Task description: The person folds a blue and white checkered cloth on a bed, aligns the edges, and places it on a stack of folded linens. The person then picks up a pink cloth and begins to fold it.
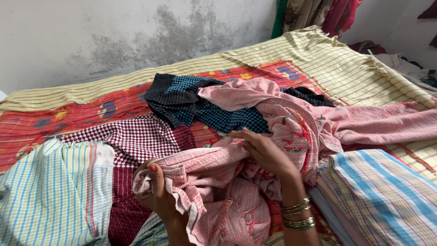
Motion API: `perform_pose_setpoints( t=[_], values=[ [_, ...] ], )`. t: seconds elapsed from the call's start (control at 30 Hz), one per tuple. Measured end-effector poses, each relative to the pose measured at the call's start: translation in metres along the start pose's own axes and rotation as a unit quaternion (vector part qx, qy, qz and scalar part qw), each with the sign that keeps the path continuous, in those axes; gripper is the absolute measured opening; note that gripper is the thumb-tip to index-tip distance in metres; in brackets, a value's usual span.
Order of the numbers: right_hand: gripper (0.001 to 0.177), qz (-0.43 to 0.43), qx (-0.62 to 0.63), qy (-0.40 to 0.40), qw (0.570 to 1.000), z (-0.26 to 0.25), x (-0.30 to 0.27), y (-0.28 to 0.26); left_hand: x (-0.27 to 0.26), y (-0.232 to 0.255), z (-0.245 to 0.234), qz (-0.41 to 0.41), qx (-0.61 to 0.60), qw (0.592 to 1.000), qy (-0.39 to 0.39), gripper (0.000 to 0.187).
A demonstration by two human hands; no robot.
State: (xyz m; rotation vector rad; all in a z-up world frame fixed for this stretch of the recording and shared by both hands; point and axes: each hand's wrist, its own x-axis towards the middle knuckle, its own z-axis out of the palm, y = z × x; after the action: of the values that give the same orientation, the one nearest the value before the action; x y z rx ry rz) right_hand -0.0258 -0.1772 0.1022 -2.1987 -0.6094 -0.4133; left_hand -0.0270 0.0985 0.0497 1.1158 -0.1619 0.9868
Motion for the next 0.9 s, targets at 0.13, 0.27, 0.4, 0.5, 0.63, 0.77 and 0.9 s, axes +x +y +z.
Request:
perform_pose_setpoints(
  t=[0.13, 0.27, 0.4, 0.5, 0.63, 0.77, 0.9],
  values=[
    [0.029, 0.082, -0.101, -0.046, 0.990, 0.014, 0.008, -0.015, 0.000, 0.001, 0.003, 0.030, 0.024, 0.999, -0.013, 0.015],
    [0.034, 0.071, -0.160, -0.073, 0.982, 0.015, 0.002, -0.012, -0.004, -0.008, 0.002, -0.023, -0.005, 1.000, 0.018, 0.014],
    [0.033, 0.018, -0.172, -0.027, 0.985, 0.013, 0.000, -0.001, -0.002, -0.017, -0.004, -0.044, -0.024, 0.998, 0.025, 0.017],
    [0.020, 0.078, -0.192, -0.007, 0.978, 0.012, 0.000, 0.010, -0.001, -0.027, -0.009, -0.036, -0.020, 0.999, 0.036, 0.009],
    [0.012, 0.128, -0.207, 0.065, 0.968, 0.001, -0.002, 0.023, -0.001, -0.040, -0.018, -0.137, -0.017, 0.985, 0.101, 0.013],
    [0.015, 0.131, -0.224, 0.199, 0.945, -0.003, -0.003, 0.020, 0.007, -0.043, -0.016, -0.153, -0.008, 0.987, 0.057, 0.017],
    [0.013, 0.043, -0.233, 0.259, 0.936, 0.007, 0.009, -0.004, 0.004, -0.028, 0.005, -0.088, 0.057, 0.992, -0.073, 0.024]
  ],
)
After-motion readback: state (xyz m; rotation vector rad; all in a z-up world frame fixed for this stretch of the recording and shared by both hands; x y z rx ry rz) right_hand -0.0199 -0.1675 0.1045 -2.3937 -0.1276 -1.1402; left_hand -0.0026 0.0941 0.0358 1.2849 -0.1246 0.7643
